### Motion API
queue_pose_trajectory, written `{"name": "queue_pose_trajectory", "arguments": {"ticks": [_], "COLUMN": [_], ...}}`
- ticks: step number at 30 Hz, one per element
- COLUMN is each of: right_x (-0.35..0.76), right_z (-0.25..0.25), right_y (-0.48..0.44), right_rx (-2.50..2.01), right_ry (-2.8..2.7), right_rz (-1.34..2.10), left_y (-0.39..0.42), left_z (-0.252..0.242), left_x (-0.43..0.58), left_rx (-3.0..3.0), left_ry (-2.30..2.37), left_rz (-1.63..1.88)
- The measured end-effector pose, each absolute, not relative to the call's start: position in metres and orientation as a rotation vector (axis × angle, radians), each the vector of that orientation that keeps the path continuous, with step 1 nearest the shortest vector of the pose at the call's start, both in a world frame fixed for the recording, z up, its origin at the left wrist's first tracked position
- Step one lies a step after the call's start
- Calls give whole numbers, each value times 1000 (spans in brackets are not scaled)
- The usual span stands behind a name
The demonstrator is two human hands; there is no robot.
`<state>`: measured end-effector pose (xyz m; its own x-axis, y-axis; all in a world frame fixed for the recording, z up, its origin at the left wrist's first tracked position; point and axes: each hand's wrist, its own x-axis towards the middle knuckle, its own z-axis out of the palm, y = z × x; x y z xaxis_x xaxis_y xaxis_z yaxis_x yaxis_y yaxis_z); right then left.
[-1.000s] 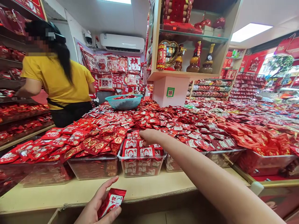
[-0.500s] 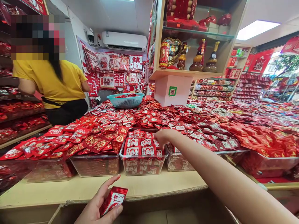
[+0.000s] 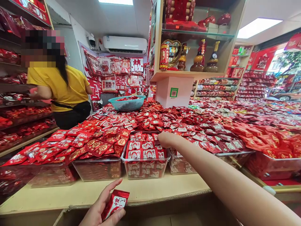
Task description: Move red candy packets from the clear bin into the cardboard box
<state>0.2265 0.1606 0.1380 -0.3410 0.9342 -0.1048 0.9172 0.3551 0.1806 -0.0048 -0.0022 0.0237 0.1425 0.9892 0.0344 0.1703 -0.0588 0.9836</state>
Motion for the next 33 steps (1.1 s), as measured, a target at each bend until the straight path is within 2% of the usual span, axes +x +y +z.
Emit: {"name": "queue_pose_trajectory", "arguments": {"ticks": [11, 15, 18, 20, 22, 26, 28, 30, 33], "right_x": [236, 209, 189, 181, 176, 168, 164, 161, 162], "right_z": [149, 110, 73, 56, 47, 45, 46, 46, 46], "right_y": [119, 73, 40, 24, 14, 7, 8, 10, 12], "right_rx": [1876, 1456, 1011, 854, 861, 1242, 1397, 1447, 1440], "right_ry": [2711, 3427, 3690, 3716, 3706, 3250, 2849, 2647, 2635], "right_rz": [362, 303, 111, -122, -553, -2018, -2518, -2687, -2676], "left_y": [-4, -11, -16, -17, -17, -14, -13, -14, -17], "left_z": [38, 52, 59, 58, 55, 48, 45, 43, 38], "left_x": [0, 4, 7, 9, 10, 11, 13, 16, 19], "left_rx": [905, 745, 653, 624, 622, 774, 952, 1096, 1196], "left_ry": [1006, 942, 877, 896, 941, 976, 936, 880, 873], "left_rz": [1200, 1171, 1163, 1151, 1160, 1174, 1126, 1095, 1100]}}
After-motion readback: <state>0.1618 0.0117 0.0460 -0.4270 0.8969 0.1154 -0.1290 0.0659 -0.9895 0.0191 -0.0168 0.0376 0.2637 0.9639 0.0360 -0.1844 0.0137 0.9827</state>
